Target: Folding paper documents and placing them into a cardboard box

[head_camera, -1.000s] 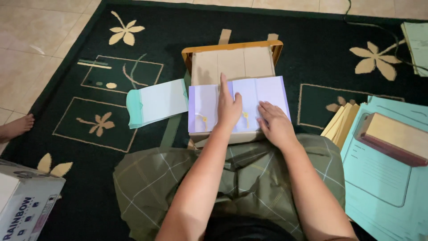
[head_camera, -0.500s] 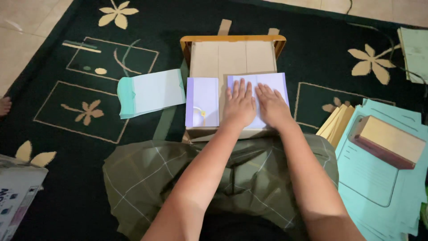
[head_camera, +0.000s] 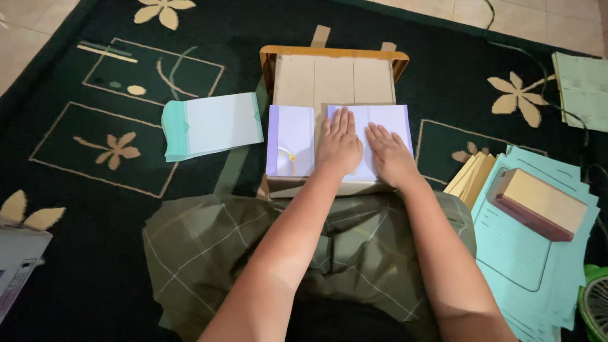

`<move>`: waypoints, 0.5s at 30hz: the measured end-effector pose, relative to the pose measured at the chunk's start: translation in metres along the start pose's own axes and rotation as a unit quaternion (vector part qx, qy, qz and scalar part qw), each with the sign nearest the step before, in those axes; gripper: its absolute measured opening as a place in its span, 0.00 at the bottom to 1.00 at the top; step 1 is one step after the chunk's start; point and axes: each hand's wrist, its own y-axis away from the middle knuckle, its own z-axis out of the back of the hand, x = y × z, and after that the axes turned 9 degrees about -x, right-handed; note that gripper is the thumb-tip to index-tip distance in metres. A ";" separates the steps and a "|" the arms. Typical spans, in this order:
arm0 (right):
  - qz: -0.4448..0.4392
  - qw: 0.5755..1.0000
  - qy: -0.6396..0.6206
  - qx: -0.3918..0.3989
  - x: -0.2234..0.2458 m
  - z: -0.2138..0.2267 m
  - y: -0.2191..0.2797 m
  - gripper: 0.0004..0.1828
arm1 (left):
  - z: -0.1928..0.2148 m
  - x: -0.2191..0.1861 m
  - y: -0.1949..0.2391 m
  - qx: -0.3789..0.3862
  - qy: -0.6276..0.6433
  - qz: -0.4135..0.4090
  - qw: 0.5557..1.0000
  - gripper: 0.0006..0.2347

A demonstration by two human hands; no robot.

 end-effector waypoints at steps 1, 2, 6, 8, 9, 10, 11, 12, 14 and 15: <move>0.000 1.000 0.001 0.000 -0.004 -0.003 -0.008 0.34 | -0.001 0.000 0.001 0.000 0.000 0.000 1.000 0.29; 0.000 1.000 0.006 -0.003 -0.008 -0.007 -0.017 0.34 | -0.001 0.001 0.001 0.002 -0.001 -0.002 1.000 0.29; -0.009 1.000 0.027 -0.013 -0.021 -0.017 -0.052 0.33 | -0.003 0.003 0.000 -0.001 0.002 -0.003 1.000 0.28; -0.012 0.999 0.036 -0.022 -0.017 -0.018 -0.054 0.33 | -0.012 0.004 -0.002 -0.013 0.013 0.001 1.000 0.28; -0.016 0.998 0.045 -0.033 -0.015 -0.018 -0.054 0.33 | -0.016 0.004 -0.003 -0.025 0.023 0.002 0.999 0.28; -0.016 0.998 0.046 -0.033 -0.012 -0.019 -0.049 0.33 | -0.016 0.005 -0.003 -0.025 0.024 0.003 0.999 0.28; -0.021 0.998 0.051 -0.030 -0.010 -0.021 -0.043 0.33 | -0.017 0.005 -0.002 -0.033 0.025 0.003 0.999 0.28; -0.027 0.998 0.056 -0.028 -0.008 -0.022 -0.038 0.34 | -0.017 0.005 -0.002 -0.041 0.027 0.001 0.999 0.28; -0.034 0.998 0.046 -0.029 -0.001 -0.017 -0.024 0.33 | -0.016 0.005 -0.002 -0.038 0.033 0.002 0.999 0.28; -0.040 0.998 0.034 -0.029 0.003 -0.015 -0.017 0.33 | -0.016 0.005 -0.002 -0.033 0.038 0.004 0.999 0.28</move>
